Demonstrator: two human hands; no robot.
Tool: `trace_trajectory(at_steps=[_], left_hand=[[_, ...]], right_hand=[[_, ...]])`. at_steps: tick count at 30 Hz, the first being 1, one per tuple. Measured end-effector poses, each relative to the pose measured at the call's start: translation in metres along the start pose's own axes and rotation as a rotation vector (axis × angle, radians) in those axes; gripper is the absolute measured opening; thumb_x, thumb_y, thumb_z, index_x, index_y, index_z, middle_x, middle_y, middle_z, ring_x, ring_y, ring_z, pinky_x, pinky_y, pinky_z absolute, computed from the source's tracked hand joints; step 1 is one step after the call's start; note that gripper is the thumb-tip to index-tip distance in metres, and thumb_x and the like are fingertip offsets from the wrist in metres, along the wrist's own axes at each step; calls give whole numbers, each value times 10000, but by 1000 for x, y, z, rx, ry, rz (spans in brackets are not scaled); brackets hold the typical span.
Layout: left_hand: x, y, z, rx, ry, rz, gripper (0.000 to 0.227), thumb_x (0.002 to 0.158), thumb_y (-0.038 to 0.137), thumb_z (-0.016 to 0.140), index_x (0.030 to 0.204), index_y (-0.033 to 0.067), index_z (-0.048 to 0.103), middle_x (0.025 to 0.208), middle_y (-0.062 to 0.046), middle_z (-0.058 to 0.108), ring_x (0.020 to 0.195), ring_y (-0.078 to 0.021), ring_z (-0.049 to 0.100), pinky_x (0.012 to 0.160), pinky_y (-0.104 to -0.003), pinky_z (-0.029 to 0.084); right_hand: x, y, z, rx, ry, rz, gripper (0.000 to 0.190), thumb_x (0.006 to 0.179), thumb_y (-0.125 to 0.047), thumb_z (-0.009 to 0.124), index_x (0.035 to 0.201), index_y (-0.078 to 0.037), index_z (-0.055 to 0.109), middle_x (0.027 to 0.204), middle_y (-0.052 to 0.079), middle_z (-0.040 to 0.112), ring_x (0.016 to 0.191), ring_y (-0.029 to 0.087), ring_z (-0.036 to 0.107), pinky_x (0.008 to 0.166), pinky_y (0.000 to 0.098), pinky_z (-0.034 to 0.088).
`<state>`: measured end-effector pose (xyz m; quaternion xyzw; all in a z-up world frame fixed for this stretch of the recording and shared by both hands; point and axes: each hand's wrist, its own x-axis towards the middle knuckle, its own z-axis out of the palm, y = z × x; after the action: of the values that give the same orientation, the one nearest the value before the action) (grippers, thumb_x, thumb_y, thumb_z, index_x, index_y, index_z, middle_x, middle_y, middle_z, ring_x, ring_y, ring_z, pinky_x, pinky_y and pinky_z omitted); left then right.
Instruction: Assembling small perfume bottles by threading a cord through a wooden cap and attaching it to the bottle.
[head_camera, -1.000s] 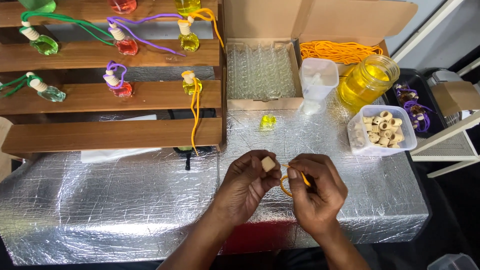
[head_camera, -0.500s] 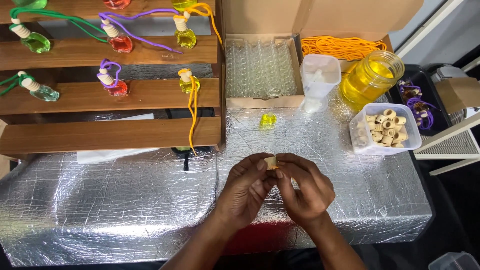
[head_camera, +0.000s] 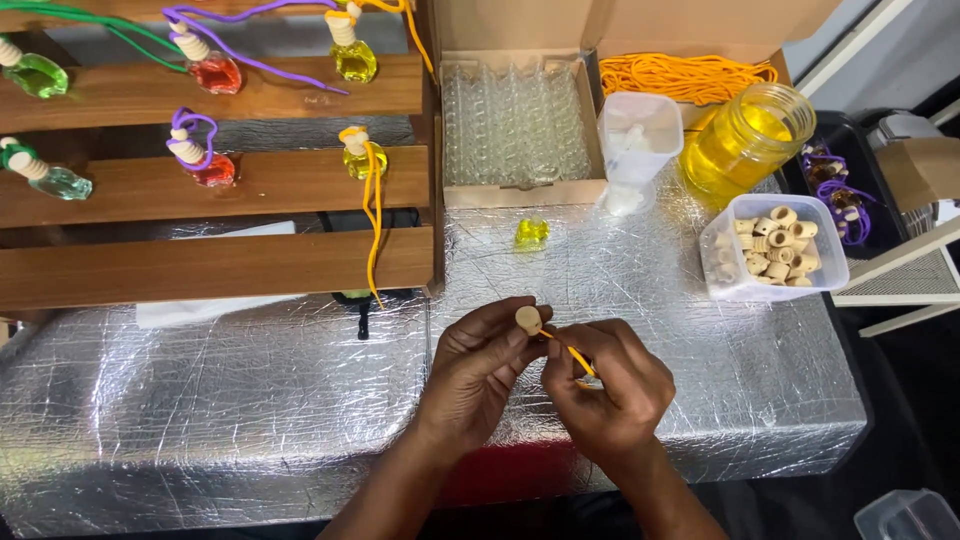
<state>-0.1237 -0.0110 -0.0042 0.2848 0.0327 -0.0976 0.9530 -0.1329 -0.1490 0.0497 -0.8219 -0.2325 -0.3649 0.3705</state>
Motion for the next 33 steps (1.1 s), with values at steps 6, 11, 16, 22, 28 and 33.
trace_trajectory(at_steps=[6,11,16,22,28,33], left_hand=[[-4,-1,1,24,-64,-3,303,933,-3,691,1235,-5,702,1204,-232,736,1121,-292,705,999,-358,568],[-3,-1,0,44,-49,-4,293,923,-9,707,1215,5,720,1184,-208,750,1089,-278,719,973,-348,582],[-1,-6,-7,76,-54,65,317,890,-48,730,1206,-18,725,1168,-187,755,1058,-287,728,968,-357,591],[1,-1,-3,285,-18,147,280,847,-34,784,1121,20,771,1059,-112,777,1010,-226,738,933,-343,592],[0,7,-2,424,-52,207,284,826,-59,799,1085,46,751,1047,-119,784,1025,-228,754,933,-366,631],[-1,6,1,535,-63,248,303,801,-52,827,1074,41,734,1041,-117,790,1015,-209,772,938,-327,641]], right_hand=[[0,1,2,27,-9,25,88,876,54,694,934,-12,686,836,126,713,670,185,670,557,273,535],[-1,3,2,42,-30,63,111,866,56,686,933,-33,687,830,110,702,632,158,641,559,263,513],[1,5,2,28,-48,38,99,874,65,686,912,-26,679,801,91,687,635,167,619,553,276,501],[-5,9,2,77,-107,102,79,914,40,681,934,-36,670,811,75,676,676,171,613,600,292,496],[-15,15,3,331,-136,349,86,961,-81,671,1016,-36,720,920,92,737,829,182,701,713,285,563],[-25,24,5,383,-103,425,77,953,-79,690,1016,-68,733,934,73,719,885,183,684,787,293,568]])
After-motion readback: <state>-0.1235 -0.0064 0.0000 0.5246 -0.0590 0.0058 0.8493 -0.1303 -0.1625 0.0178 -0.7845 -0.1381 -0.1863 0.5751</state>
